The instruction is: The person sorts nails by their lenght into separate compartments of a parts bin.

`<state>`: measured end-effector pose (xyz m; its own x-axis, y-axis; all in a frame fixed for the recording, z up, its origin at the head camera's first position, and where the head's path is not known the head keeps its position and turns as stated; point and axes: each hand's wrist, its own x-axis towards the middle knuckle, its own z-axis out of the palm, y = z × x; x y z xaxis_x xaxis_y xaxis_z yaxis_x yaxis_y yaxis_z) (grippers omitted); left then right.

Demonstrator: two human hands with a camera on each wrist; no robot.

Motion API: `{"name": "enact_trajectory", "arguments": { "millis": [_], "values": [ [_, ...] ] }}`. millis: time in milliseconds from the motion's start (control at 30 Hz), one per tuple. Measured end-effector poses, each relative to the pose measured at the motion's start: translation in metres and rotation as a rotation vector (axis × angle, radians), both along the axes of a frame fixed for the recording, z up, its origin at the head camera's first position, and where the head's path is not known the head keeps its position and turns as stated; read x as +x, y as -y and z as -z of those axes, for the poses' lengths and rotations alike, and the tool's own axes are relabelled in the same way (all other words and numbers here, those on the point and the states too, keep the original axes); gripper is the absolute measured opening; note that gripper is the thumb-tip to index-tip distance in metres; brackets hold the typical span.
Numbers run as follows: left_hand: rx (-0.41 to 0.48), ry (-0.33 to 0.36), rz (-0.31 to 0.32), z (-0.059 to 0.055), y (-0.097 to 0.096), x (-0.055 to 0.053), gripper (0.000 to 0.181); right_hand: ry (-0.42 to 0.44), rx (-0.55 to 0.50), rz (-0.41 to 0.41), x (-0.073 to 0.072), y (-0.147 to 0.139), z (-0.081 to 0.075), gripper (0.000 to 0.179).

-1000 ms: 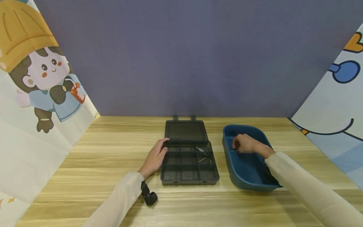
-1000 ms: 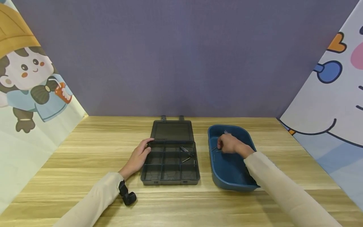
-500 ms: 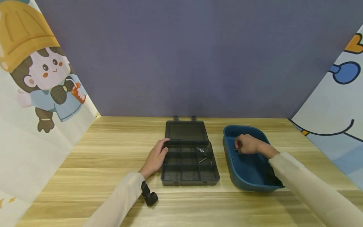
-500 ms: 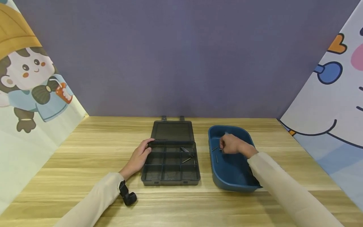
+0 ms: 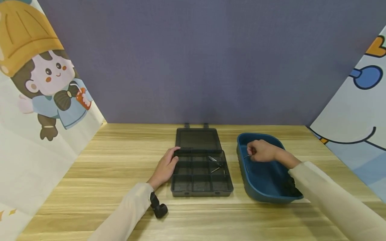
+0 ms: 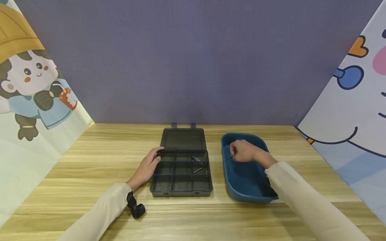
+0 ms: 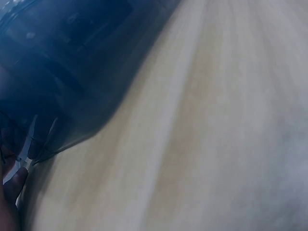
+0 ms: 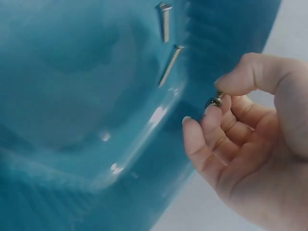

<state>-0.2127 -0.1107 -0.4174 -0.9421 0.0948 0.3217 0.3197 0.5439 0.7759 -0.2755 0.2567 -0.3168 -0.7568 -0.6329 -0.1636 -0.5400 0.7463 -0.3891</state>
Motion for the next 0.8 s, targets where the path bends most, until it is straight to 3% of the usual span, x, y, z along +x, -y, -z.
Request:
{"name": "enact_trajectory", "arguments": {
  "millis": [800],
  "values": [
    [-0.01, 0.01, -0.006, 0.0, 0.0, 0.001, 0.04, -0.006, -0.017, -0.103, 0.011, 0.05, -0.029, 0.014]
  ]
}}
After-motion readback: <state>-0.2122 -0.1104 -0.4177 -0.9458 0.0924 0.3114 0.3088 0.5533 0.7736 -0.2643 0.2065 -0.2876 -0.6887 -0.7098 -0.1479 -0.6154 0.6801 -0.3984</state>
